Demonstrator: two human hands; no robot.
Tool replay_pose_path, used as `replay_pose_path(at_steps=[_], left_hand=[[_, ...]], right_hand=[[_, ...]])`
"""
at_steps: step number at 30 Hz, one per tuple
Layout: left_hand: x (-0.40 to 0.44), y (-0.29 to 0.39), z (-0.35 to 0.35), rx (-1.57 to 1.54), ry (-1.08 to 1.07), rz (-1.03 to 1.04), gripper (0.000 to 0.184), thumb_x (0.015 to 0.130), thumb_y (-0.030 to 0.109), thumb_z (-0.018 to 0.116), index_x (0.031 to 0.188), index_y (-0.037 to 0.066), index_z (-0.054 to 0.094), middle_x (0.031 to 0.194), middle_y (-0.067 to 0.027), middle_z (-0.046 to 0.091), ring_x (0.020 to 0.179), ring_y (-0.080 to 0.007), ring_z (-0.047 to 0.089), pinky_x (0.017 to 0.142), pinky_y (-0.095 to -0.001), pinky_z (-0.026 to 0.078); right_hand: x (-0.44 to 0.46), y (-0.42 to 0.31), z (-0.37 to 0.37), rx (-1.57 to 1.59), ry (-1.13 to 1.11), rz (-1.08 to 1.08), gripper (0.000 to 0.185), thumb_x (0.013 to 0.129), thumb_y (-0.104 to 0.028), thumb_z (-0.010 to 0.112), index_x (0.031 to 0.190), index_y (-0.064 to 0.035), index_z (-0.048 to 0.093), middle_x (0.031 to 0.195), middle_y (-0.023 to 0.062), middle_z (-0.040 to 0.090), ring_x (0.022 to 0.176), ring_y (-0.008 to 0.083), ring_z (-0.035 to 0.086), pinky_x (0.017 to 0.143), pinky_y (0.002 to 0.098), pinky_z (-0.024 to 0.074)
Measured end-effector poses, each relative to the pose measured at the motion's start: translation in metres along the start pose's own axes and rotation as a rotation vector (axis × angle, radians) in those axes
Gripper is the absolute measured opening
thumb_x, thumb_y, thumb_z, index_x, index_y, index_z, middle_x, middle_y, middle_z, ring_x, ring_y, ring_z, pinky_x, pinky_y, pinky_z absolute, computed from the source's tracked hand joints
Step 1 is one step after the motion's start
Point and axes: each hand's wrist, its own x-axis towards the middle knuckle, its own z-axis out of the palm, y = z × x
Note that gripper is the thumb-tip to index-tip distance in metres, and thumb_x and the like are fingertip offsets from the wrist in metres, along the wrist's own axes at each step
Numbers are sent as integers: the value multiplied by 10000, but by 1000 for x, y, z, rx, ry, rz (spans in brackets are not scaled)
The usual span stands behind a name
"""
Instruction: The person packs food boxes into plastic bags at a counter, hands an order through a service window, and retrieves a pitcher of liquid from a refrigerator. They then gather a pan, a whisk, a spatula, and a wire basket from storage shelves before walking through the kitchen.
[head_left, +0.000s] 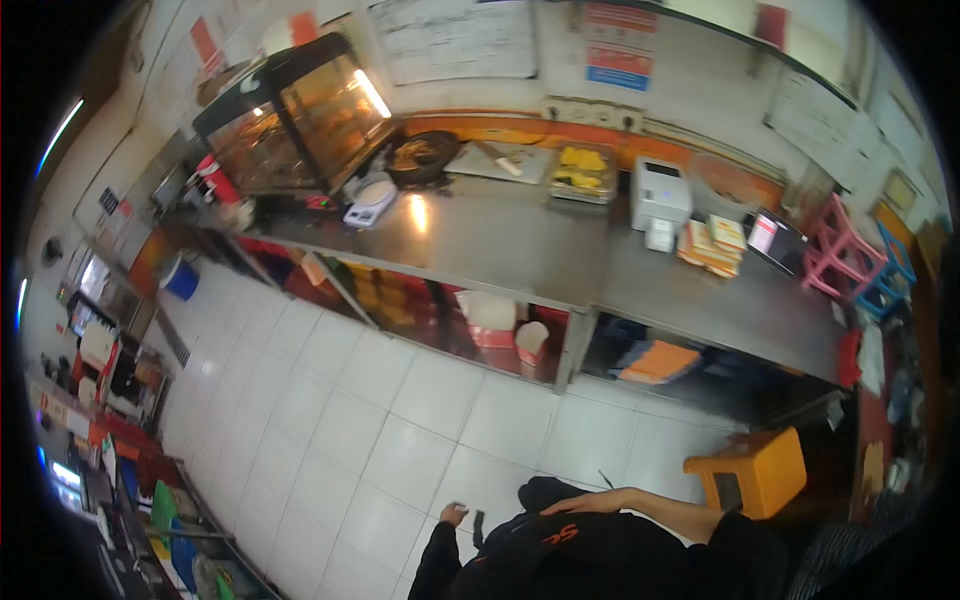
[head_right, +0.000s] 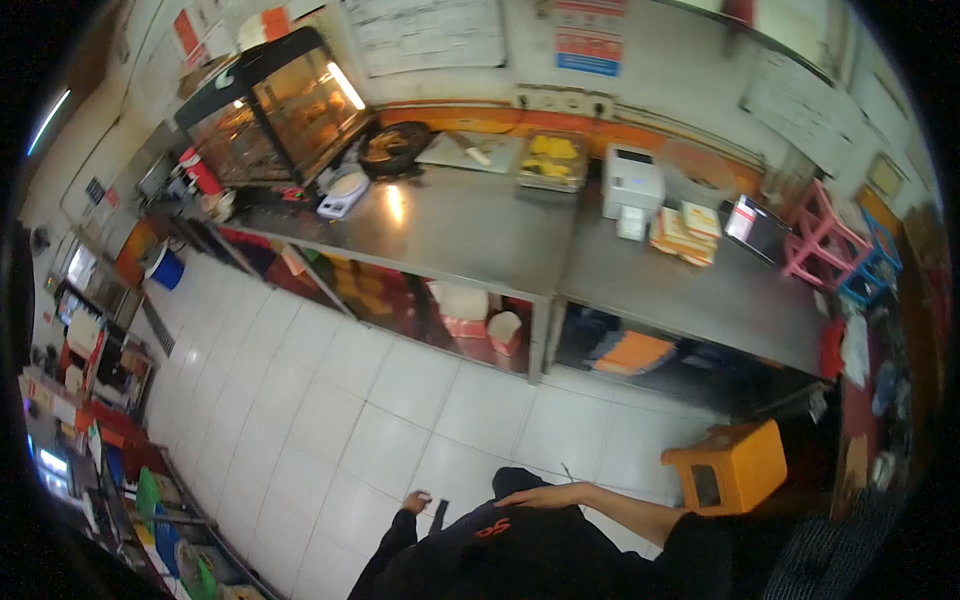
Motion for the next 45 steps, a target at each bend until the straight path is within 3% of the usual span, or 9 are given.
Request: replay_pose_path(at_steps=[11, 18, 20, 30, 37, 38, 39, 40, 45], left_hand=[[126, 88, -231, -106, 131, -6, 350, 677, 347, 581, 957, 140, 552, 959, -145, 557, 936, -305, 506, 812, -380, 401], [134, 16, -233, -417, 98, -216, 307, 686, 374, 557, 912, 168, 593, 967, -99, 566, 945, -276, 509, 815, -354, 408], [133, -11, -218, 9, 50, 4, 272, 728, 318, 502, 914, 144, 596, 921, -85, 575, 847, -263, 547, 738, -362, 443], [136, -117, -252, -505, 87, -268, 245, 709, 282, 527, 909, 158, 592, 948, -69, 570, 864, -249, 540, 746, -363, 439], [215, -234, -428, -283, 354, -190, 233, 698, 268, 546, 907, 175, 594, 969, -68, 564, 909, -244, 526, 771, -360, 430], [227, -244, -449, -200, 495, -261, 176, 746, 230, 533, 886, 150, 603, 951, -76, 555, 696, -192, 588, 670, -322, 469], [233, -244, -485, -413, 456, -405, 226, 723, 275, 571, 895, 132, 602, 834, -89, 591, 649, -185, 595, 646, -308, 473], [238, -248, -514, -635, 412, -478, 300, 660, 342, 606, 898, 160, 596, 935, -121, 576, 919, -264, 527, 803, -360, 416], [271, -276, -621, -484, 325, -308, 320, 669, 333, 601, 922, 138, 588, 894, -124, 584, 848, -253, 552, 760, -353, 431]], right_hand=[[149, -82, -184, -263, 31, 279, 385, 734, 56, 438, 1098, -65, 474, 1022, 69, 535, 944, 169, 507, 830, 273, 390], [290, -153, -275, -626, -218, 207, 307, 677, -90, 548, 977, -33, 512, 831, 119, 582, 795, 228, 561, 704, 314, 424], [328, -181, -284, -758, -370, 113, 261, 661, -122, 566, 899, -28, 520, 775, 123, 575, 709, 267, 554, 631, 337, 412], [561, -212, -311, -814, -543, -99, 194, 657, -116, 575, 837, -64, 530, 700, 112, 552, 667, 268, 548, 596, 315, 413], [707, -242, -308, -905, -408, -56, 143, 620, -105, 618, 731, -65, 536, 680, 83, 559, 657, 235, 564, 571, 320, 430], [719, -246, -307, -967, -413, -35, 139, 619, -102, 617, 724, -66, 533, 680, 82, 559, 655, 233, 564, 570, 323, 431], [731, -255, -304, -928, -375, -21, 126, 620, -101, 615, 702, -68, 524, 685, 81, 548, 660, 234, 553, 574, 325, 424], [746, -261, -304, -925, -393, -8, 131, 629, -99, 604, 710, -68, 506, 681, 81, 536, 665, 242, 544, 577, 333, 418], [827, -257, -304, -896, -468, 124, 144, 670, -116, 557, 750, -75, 444, 660, 84, 499, 672, 258, 518, 574, 353, 393]])
